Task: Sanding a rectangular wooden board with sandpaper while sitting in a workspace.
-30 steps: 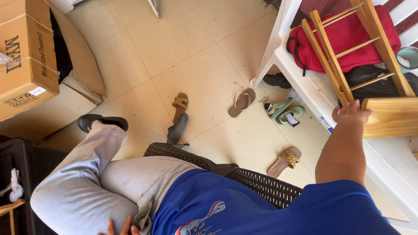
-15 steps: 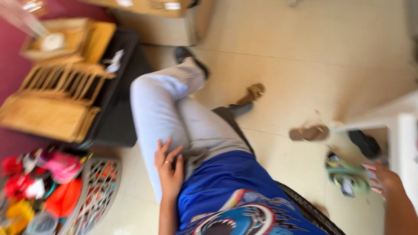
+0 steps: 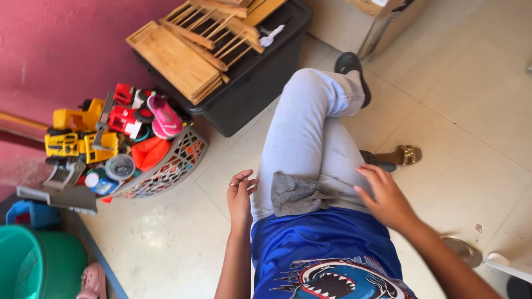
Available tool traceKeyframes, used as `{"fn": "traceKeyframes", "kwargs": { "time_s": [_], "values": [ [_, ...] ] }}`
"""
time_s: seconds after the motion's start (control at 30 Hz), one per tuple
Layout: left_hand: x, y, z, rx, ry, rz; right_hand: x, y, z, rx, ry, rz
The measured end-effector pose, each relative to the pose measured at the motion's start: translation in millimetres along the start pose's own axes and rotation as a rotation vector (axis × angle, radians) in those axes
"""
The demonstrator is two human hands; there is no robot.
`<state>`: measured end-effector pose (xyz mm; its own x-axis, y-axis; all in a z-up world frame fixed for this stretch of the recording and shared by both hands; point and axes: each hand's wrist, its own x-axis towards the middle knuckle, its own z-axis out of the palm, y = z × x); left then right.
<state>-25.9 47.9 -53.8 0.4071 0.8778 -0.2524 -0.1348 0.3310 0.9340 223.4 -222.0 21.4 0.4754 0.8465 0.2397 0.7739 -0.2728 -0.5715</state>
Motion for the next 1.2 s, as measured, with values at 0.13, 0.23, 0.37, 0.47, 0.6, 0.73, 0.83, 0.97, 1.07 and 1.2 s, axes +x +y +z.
{"fn": "traceKeyframes", "kwargs": {
  "time_s": [0.13, 0.23, 0.37, 0.47, 0.6, 0.73, 0.83, 0.97, 1.07, 1.2],
  "values": [
    [11.8, -9.5, -12.4, 0.036, 0.05, -0.043, 31.6, -83.7, 18.9, -0.018, 0.179, -0.214],
    [35.5, -11.4, -15.5, 0.082, 0.029, -0.066, 45.6, -104.8, 34.9, 0.048, 0.031, -0.424],
    [74.6, 16.7, -0.7, 0.097, -0.015, -0.016, 54.8, -102.5, 50.3, 0.385, -0.351, -0.574],
    [127.0, 37.0, 16.2, 0.095, -0.045, 0.009, 79.4, -108.5, 52.5, 0.427, -0.419, -0.5],
    [195.6, 32.1, 16.0, 0.179, -0.035, -0.037, 106.4, -110.8, 63.4, 0.455, -0.451, -0.405],
    [297.2, 4.0, -27.5, 0.264, -0.016, -0.175, 106.5, -84.8, 81.8, 0.549, -0.251, -0.537],
    [377.8, -17.7, -75.1, 0.408, 0.114, -0.424, 109.0, -66.9, 89.1, 0.796, -0.291, -0.32],
    [414.6, 7.3, -79.9, 0.234, 0.383, -0.272, 131.4, -52.5, 103.1, 0.811, -0.304, -0.263],
    [424.5, 21.6, -66.8, 0.107, 0.368, -0.318, 135.1, -37.9, 125.5, 0.803, -0.363, -0.181],
    [435.8, 15.4, -53.6, -0.024, 0.391, -0.309, 133.4, -21.5, 144.5, 0.819, -0.372, -0.28]
  ]
}}
